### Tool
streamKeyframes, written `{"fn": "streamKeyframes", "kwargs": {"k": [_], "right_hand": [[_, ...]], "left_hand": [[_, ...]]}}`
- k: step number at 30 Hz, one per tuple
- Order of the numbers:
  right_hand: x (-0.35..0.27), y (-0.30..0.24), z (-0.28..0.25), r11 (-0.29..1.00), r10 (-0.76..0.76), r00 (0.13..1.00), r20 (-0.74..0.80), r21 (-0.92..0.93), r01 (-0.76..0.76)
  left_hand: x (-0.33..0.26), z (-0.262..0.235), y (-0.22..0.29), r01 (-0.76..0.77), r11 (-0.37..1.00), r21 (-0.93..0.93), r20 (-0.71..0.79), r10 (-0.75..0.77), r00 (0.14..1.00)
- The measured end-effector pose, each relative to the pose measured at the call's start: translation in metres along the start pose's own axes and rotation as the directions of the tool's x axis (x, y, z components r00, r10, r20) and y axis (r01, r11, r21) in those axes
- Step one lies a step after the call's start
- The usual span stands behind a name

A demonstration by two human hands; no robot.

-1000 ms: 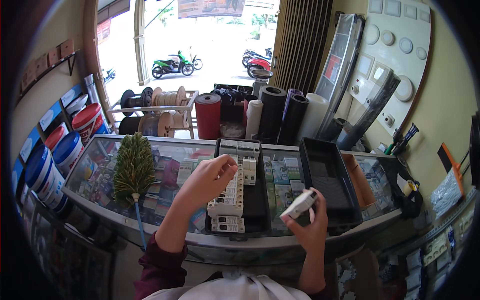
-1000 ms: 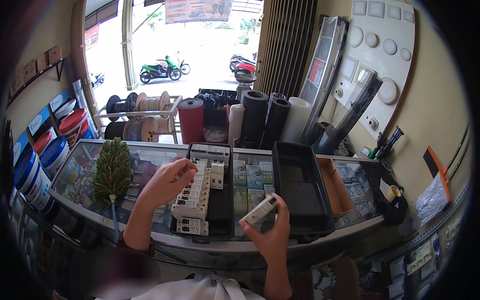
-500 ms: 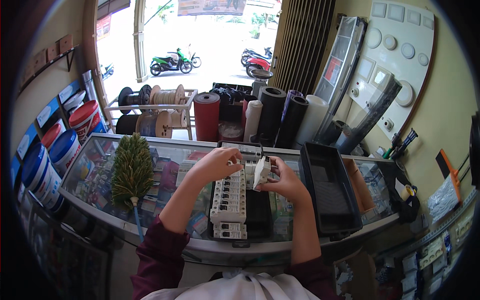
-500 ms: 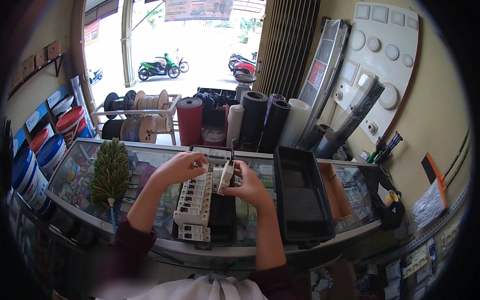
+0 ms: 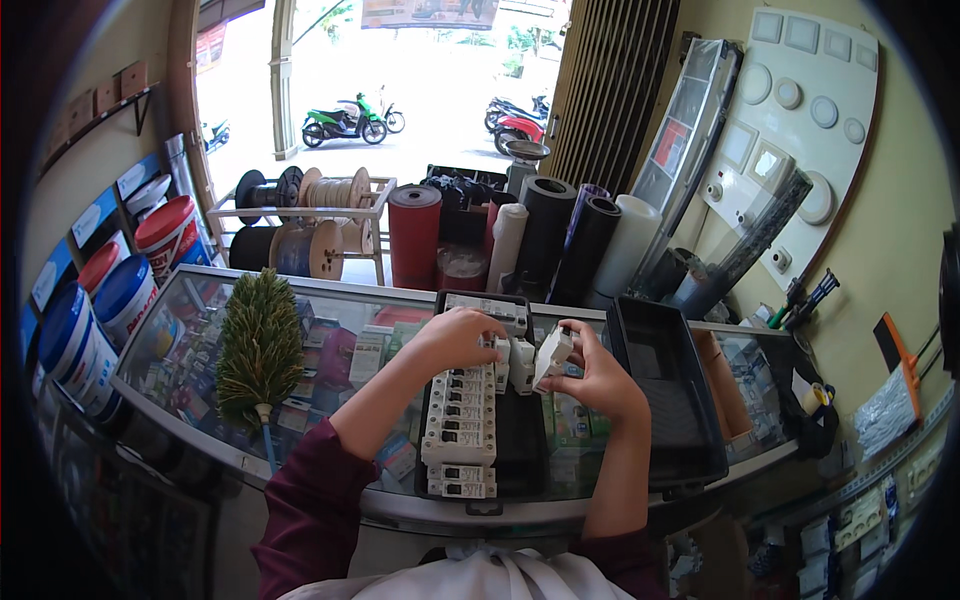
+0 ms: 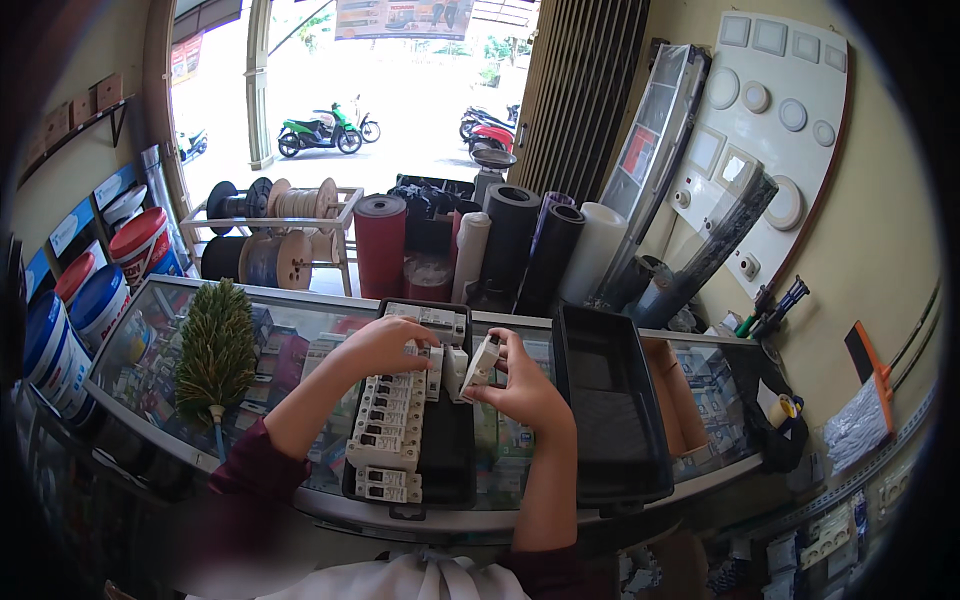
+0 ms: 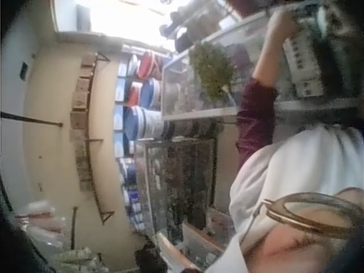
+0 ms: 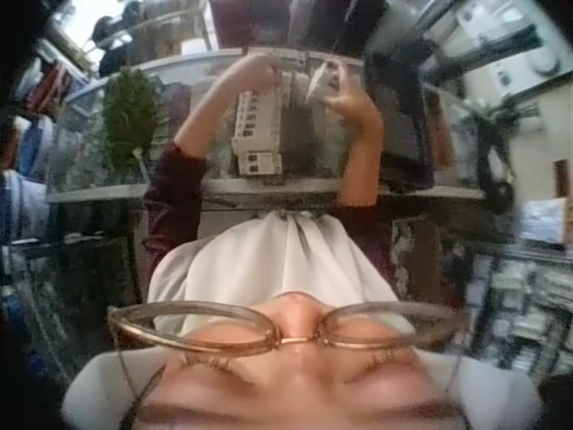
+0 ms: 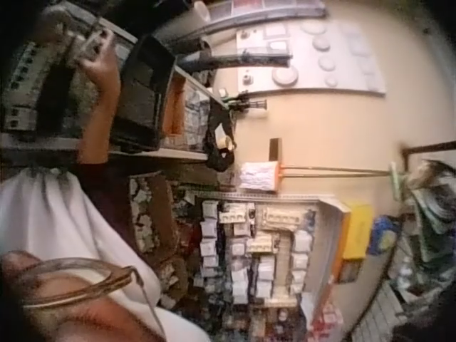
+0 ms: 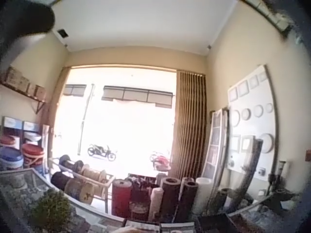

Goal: Assembling miniature circuit breakers onto a distribution frame and sorting them from cardboard boxes in an electrical shop.

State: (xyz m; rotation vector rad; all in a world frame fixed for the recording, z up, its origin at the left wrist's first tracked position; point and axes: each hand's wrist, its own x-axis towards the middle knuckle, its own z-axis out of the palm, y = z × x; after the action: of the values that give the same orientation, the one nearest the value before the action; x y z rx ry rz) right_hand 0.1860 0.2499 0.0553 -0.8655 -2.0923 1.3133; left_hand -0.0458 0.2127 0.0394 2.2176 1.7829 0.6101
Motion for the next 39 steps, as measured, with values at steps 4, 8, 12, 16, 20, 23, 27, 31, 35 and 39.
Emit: {"fn": "streamKeyframes", "kwargs": {"k": [4,8,12,16,20,23,27,31,35,39], "right_hand": [[0.009,0.009,0.001,0.999,-0.033,0.994,0.108,-0.016,0.035],[0.014,0.008,0.000,1.000,-0.015,0.987,0.158,-0.019,0.018],[0.012,0.006,0.000,0.998,0.022,0.994,0.109,-0.066,-0.015],[0.013,0.021,-0.006,0.999,-0.033,0.997,0.068,-0.026,0.035],[0.019,0.013,0.005,0.998,-0.061,0.997,0.053,-0.029,0.063],[0.018,0.016,0.006,0.996,-0.052,0.998,0.040,-0.074,0.055],[0.010,0.010,0.008,0.996,-0.059,0.998,0.021,-0.071,0.060],[0.001,0.002,0.014,0.999,-0.033,0.999,0.037,-0.017,0.033],[-0.008,-0.002,0.015,0.999,-0.027,1.000,0.013,0.017,0.027],[-0.005,-0.002,0.039,0.993,-0.067,0.998,-0.004,0.096,0.067]], "left_hand": [[0.004,0.000,0.005,0.022,1.000,0.018,0.017,-0.022,1.000],[0.000,-0.010,0.016,0.082,0.994,0.073,0.099,-0.089,0.991],[-0.032,-0.008,0.029,0.041,0.994,0.104,-0.311,-0.006,0.950],[-0.098,0.002,0.093,-0.226,0.974,0.027,-0.364,0.220,0.905],[-0.134,0.054,0.124,-0.416,0.908,-0.050,-0.170,0.403,0.899],[-0.132,0.078,0.125,-0.326,0.906,0.269,-0.151,0.374,0.915],[-0.136,0.078,0.125,-0.233,0.919,0.319,-0.016,0.251,0.968],[-0.152,0.052,0.113,-0.244,0.936,0.254,0.095,0.227,0.969],[-0.178,0.022,0.084,-0.196,0.971,0.141,0.146,0.175,0.974],[-0.207,-0.001,0.062,-0.192,0.957,0.218,0.072,0.181,0.981]]}}
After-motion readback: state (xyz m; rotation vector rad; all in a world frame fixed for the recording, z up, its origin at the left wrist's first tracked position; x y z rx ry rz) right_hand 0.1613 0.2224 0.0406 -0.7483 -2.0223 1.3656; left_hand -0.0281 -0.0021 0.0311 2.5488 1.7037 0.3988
